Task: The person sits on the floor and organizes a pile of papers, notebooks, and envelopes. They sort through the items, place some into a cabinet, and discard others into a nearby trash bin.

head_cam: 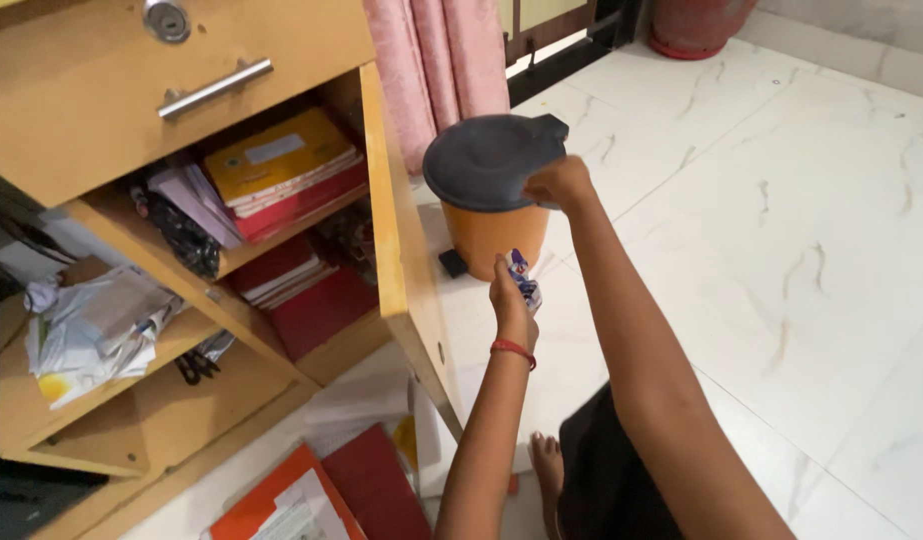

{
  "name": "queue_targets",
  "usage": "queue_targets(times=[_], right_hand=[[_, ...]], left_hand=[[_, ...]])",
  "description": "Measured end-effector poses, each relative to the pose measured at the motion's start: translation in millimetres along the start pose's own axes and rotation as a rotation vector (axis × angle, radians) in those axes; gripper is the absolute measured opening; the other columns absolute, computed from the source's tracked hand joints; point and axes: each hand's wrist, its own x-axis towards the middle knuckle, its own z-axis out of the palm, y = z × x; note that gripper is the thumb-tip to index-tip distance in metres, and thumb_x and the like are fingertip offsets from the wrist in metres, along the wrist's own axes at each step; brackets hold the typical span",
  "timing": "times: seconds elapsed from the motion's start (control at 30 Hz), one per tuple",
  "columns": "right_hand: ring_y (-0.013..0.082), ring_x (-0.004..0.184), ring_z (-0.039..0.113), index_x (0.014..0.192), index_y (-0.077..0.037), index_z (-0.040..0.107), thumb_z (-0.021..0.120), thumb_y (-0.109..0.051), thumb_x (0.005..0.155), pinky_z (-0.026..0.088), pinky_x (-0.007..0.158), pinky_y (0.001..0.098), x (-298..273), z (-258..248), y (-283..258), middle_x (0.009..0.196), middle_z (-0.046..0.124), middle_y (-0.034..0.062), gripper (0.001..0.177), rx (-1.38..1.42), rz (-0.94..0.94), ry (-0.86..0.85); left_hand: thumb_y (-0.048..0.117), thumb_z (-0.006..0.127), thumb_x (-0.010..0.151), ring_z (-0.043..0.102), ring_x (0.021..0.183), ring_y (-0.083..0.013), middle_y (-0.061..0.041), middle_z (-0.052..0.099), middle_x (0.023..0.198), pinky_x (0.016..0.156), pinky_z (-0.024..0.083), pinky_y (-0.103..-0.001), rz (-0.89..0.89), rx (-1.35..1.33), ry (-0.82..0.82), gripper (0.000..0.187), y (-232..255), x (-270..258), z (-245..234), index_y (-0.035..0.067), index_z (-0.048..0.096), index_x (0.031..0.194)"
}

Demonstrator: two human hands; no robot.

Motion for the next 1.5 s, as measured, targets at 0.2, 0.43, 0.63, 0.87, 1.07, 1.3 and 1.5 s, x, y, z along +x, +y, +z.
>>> queue_targets(times=[0.2, 0.43, 0.63, 0.87, 1.07, 1.3, 1.5], right_hand=[[0.0218, 0.072, 0.074, 0.081, 0.005, 0.074, 0.078, 0.006, 0.074, 0.059, 0.061, 0.0307, 67, 15, 109, 0.079, 0.074, 0.0142, 0.008, 0.270, 0.132, 0.079], [0.0274, 0.083, 0.069, 0.095, 0.003, 0.073, 0.073, -0.004, 0.080, 0.058, 0.069, 0.0406, 96, 28, 164, 0.095, 0.072, 0.0166, 0.017, 0.555, 0.475, 0.118], [0.0226, 0.086, 0.061, 0.108, -0.003, 0.069, 0.067, -0.008, 0.087, 0.051, 0.071, 0.0410, 96, 65, 211, 0.104, 0.068, 0.0119, 0.022, 0.618, 0.606, 0.107], [0.0208, 0.072, 0.049, 0.091, -0.006, 0.053, 0.065, 0.004, 0.087, 0.043, 0.063, 0.0343, 111, 76, 223, 0.082, 0.053, 0.0101, 0.016, 1.000, 0.786, 0.256], [0.0240, 0.083, 0.054, 0.091, -0.005, 0.048, 0.066, -0.002, 0.088, 0.049, 0.074, 0.0406, 103, 38, 226, 0.092, 0.053, 0.0097, 0.019, 1.112, 0.920, 0.292], [0.0265, 0.099, 0.058, 0.107, -0.001, 0.050, 0.070, -0.008, 0.094, 0.051, 0.087, 0.0420, 76, -66, 218, 0.109, 0.058, 0.0151, 0.025, 0.903, 1.099, 0.316], [0.0252, 0.101, 0.062, 0.109, 0.002, 0.055, 0.070, -0.010, 0.094, 0.054, 0.086, 0.0378, 26, -170, 209, 0.110, 0.062, 0.0149, 0.024, 0.755, 1.173, 0.338]], left_hand=[[0.053, 0.060, 0.093, 0.053, 0.058, -0.0126, -0.001, 0.056, 0.076, 0.048, 0.041, -0.026, 0.038, -0.157, 0.069, 0.042, -15, 88, 12, 0.012, 0.064, 0.101], [0.048, 0.066, 0.090, 0.062, 0.074, -0.0157, -0.003, 0.065, 0.090, 0.062, 0.051, -0.031, 0.213, -0.113, 0.181, 0.043, -20, 177, 20, 0.006, 0.071, 0.100], [0.045, 0.078, 0.084, 0.066, 0.090, -0.0133, 0.000, 0.069, 0.106, 0.076, 0.055, -0.029, 0.166, -0.107, 0.297, 0.051, -12, 210, 26, 0.005, 0.071, 0.113], [0.052, 0.075, 0.084, 0.061, 0.082, -0.0085, 0.003, 0.066, 0.102, 0.068, 0.052, -0.026, 0.152, -0.173, 0.188, 0.056, 0, 215, 35, 0.009, 0.072, 0.119], [0.062, 0.069, 0.088, 0.052, 0.071, -0.0111, 0.002, 0.059, 0.094, 0.057, 0.043, -0.027, 0.069, -0.240, 0.009, 0.055, -36, 226, 32, 0.014, 0.069, 0.116], [0.060, 0.062, 0.087, 0.061, 0.078, -0.0086, 0.005, 0.066, 0.099, 0.060, 0.048, -0.027, -0.124, -0.157, -0.073, 0.053, -100, 163, 60, 0.019, 0.067, 0.119], [0.057, 0.070, 0.087, 0.056, 0.076, -0.0079, 0.004, 0.062, 0.097, 0.061, 0.046, -0.028, -0.285, 0.014, -0.170, 0.048, -145, 67, 78, 0.017, 0.070, 0.114]])
